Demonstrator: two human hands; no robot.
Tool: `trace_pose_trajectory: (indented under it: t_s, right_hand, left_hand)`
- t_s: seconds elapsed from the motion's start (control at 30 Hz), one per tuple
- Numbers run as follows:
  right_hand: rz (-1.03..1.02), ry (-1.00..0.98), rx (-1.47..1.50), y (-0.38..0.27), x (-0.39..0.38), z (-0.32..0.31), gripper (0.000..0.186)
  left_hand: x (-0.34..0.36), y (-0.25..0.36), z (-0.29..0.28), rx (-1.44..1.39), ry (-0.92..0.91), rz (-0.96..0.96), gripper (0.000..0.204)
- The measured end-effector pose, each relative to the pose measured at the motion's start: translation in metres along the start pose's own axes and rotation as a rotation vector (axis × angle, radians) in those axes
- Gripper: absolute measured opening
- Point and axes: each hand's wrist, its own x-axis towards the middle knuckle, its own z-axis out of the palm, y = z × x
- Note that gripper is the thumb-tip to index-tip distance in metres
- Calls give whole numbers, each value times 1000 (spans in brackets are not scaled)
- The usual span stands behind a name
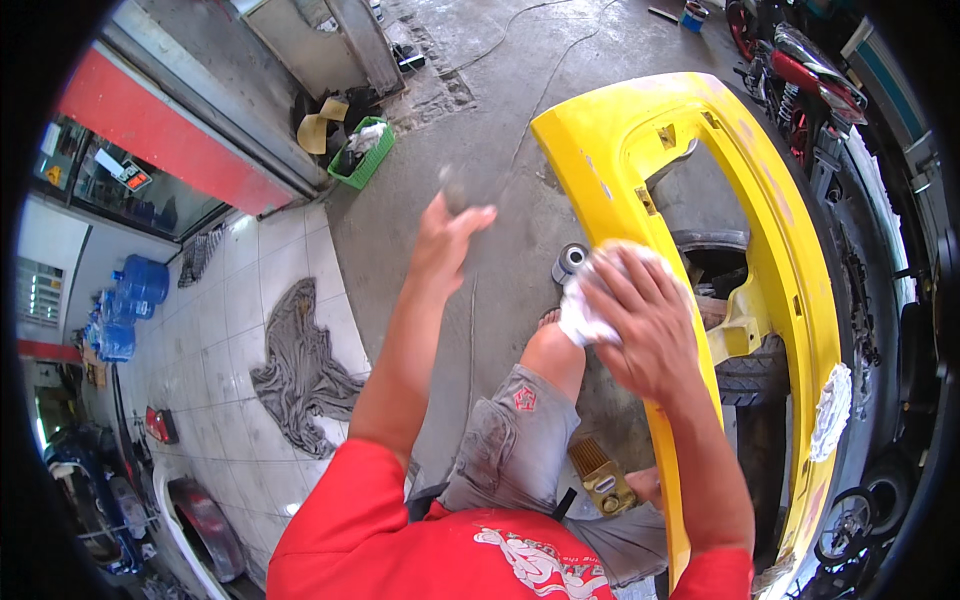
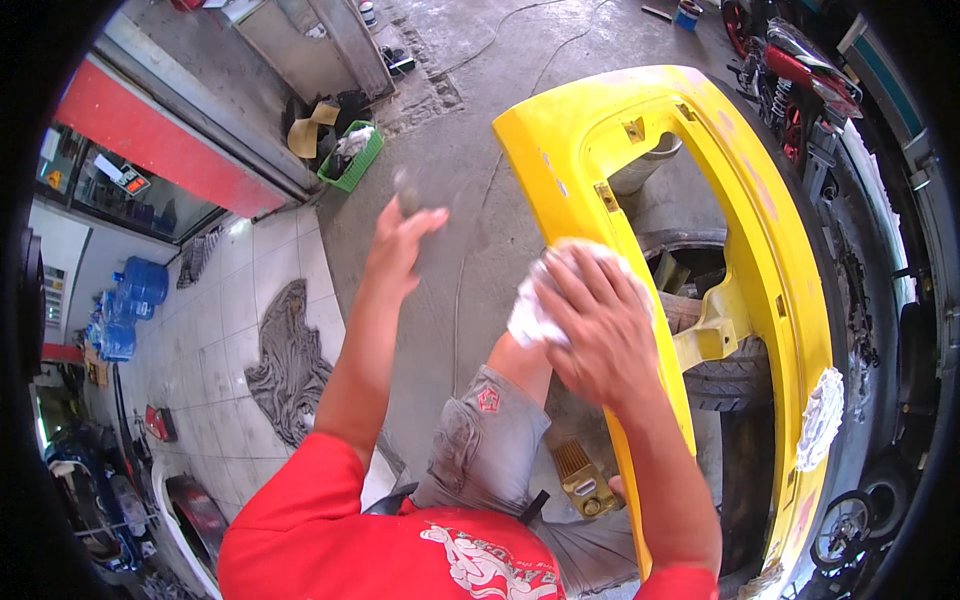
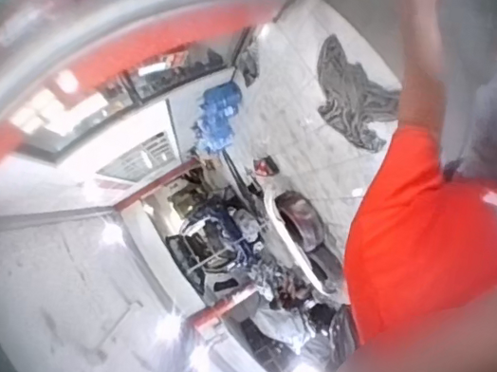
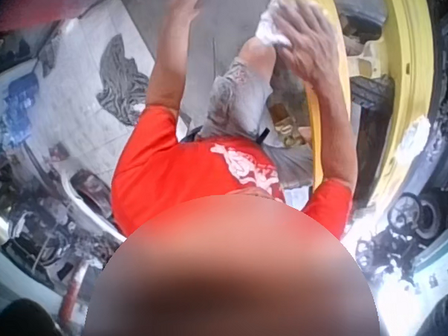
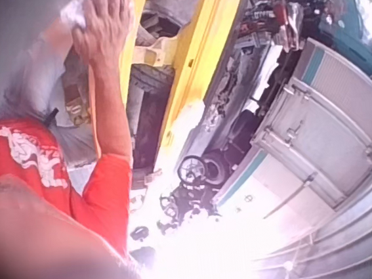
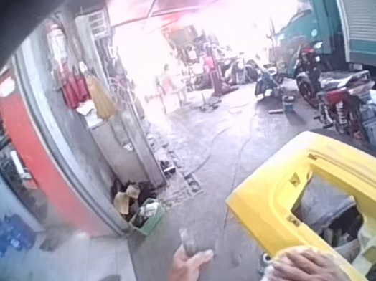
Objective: The person sands a yellow car bumper with a sanding block and wipes the surface with a cloth. The person alternates between sanding and wiping, focusing on different areas of the bumper.
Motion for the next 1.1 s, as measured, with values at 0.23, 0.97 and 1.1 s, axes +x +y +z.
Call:
trace_pose_trajectory:
  t_s: [0.23, 0.97, 1.1]
  right_hand:
    - [409, -117, 65, -70, -171, -50, 64]
    - [540, -38, 35, -94, -224, -38, 68]
    - [538, -68, 14, -94, -223, -39, 69]
  left_hand:
    - [55, 27, 58, 117, -83, 12, 35]
    - [37, 27, 97, 180, 15, 43, 41]
    - [43, 25, 97, 176, 45, -15, 40]
